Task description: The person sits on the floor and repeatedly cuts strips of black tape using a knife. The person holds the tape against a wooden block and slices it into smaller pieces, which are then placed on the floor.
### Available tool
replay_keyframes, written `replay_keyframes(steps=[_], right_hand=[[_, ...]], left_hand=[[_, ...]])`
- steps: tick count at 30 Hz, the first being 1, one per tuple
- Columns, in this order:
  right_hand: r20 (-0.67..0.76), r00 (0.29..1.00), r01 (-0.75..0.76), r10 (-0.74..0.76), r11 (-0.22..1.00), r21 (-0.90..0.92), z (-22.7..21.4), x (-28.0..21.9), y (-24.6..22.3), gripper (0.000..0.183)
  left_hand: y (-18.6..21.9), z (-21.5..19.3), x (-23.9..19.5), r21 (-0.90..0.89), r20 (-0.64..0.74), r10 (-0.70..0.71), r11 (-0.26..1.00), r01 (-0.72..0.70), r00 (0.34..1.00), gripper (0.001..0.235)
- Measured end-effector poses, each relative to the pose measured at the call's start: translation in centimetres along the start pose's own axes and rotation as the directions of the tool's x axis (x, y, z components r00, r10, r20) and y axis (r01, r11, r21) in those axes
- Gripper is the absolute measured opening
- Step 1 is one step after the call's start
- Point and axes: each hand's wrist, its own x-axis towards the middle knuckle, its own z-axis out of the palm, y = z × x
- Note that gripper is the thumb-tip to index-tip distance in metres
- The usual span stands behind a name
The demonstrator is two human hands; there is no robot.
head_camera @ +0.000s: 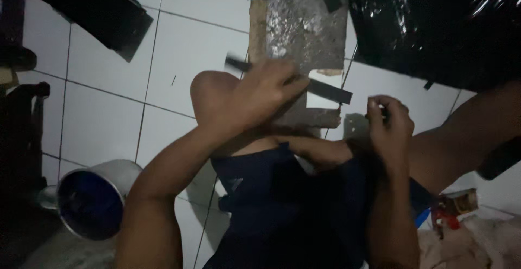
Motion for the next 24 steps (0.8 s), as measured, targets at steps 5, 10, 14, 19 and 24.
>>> replay_keyframes(steps=[5,10,14,19,24], right_hand=[[0.136,0.956,0.250,-0.260,0.964,0.088,-1.1,-0.1,-5.3,0.029],[0.186,0.901,0.416,-0.393,0.903,-0.110,-1.1,0.7,-8.7,0.021],[0.130,0.847,0.531,-0.515,0.833,-0.159,-1.0,0.8,-9.7,0.017],[0.218,0.894,0.429,-0.392,0.890,-0.156,-1.0,2.1,-10.3,0.013],[0.277,0.877,0.439,-0.393,0.889,-0.128,-1.5,2.6,-9.4,0.016]], left_hand=[[2.6,-1.9,-2.0,-0.117,0.075,-0.100,0.987,0.108,0.992,0.042],[3.0,-2.1,-2.1,-0.103,0.159,-0.186,0.974,0.204,0.970,0.039],[3.6,0.5,-0.5,-0.250,-0.021,-0.219,0.946,0.207,0.975,0.030],[2.9,3.5,0.9,-0.264,-0.079,-0.273,0.933,0.244,0.959,0.025],[2.3,4.0,0.5,-0.356,0.034,-0.286,0.892,0.279,0.958,0.022]])
